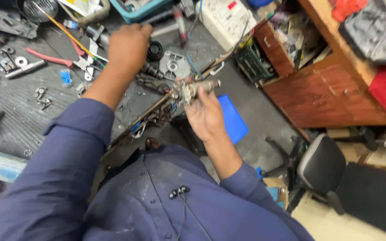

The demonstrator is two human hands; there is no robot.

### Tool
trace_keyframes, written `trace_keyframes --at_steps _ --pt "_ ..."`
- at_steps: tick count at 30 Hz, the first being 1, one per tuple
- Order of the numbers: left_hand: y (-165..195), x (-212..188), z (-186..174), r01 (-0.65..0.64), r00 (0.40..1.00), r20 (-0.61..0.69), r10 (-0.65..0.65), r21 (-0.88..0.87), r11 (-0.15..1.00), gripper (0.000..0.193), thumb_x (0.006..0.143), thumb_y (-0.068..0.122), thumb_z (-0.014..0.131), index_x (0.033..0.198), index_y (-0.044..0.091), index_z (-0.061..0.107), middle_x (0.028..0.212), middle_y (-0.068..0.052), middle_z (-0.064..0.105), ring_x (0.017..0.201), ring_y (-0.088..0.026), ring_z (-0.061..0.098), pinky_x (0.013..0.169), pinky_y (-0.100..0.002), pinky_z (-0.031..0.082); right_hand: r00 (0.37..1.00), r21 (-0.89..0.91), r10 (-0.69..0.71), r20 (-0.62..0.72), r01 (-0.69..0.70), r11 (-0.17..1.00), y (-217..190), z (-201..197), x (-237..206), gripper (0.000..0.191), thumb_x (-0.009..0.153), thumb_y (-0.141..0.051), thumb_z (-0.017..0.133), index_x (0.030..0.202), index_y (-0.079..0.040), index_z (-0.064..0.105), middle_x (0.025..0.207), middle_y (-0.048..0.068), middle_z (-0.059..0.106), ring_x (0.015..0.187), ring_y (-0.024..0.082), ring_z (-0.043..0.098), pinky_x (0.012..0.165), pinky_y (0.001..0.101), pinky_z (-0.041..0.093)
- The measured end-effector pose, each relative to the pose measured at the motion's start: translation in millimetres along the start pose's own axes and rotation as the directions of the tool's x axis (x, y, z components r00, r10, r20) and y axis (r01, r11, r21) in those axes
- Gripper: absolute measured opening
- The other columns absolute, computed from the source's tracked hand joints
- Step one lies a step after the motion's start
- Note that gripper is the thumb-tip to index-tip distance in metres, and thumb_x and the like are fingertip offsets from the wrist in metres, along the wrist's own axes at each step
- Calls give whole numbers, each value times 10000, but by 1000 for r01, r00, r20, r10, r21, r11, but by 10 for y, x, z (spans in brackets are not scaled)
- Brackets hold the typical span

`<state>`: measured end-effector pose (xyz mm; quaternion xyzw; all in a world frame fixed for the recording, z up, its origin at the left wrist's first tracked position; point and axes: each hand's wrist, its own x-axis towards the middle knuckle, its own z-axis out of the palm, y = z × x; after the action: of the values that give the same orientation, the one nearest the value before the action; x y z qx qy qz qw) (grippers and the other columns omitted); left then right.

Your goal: The person cleans a small metal component with a cloth, then uses a screwdriver to adjust a part held in a bench vise. They also tap a cylindrical part with a hammer and handle a motor housing, moving between cleaning, tightening, and assembling actions.

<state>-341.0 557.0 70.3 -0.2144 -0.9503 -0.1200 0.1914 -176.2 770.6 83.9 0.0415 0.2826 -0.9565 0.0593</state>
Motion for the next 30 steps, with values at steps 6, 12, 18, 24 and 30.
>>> trace_keyframes --at_steps 6,12,18,24,30 --pt "226 -338 -338 -85 944 -328 -45 -370 925 132 995 166 703 1090 76 683 1101 -91 697 1039 -345 651 885 -487 498 1000 -56 -4 -4 3 998 59 81 -74 240 1061 -159 641 1274 -143 533 1322 131 649 1369 316 546 1193 451 426" --pt "728 -1362 -957 306 945 231 -233 -874 376 716 802 213 825 1414 25 505 1360 -135 601 1143 -258 654 968 -377 553 997 -28 80 21 -79 996 352 76 -84 282 1032 -192 681 1275 -193 540 1371 87 607 1458 292 495 1215 452 410" --pt "712 -1672 -1146 348 793 134 -594 -901 261 948 747 172 928 1535 30 421 1447 -146 575 1288 -255 615 1127 -387 493 946 -10 295 135 -296 955 923 353 68 420 999 -271 715 1363 -220 513 1569 45 512 1489 282 442 1240 512 367" --pt "449 -1869 -1667 -12 762 -203 -615 -954 300 1120 845 147 969 1634 113 175 1508 -116 536 1382 -217 540 1242 -384 419 827 -65 470 308 -474 878 1251 870 142 827 868 -664 588 1471 -104 504 1463 105 580 1367 285 555 1184 469 430" --pt "138 -2026 -2479 -87 807 -397 -438 -812 577 1166 909 228 993 1625 148 75 1614 -92 318 1409 -199 529 1270 -385 355 594 -97 545 592 -618 780 1485 1217 476 493 1186 -493 431 1461 -89 496 1093 103 687 867 219 642 758 379 509"
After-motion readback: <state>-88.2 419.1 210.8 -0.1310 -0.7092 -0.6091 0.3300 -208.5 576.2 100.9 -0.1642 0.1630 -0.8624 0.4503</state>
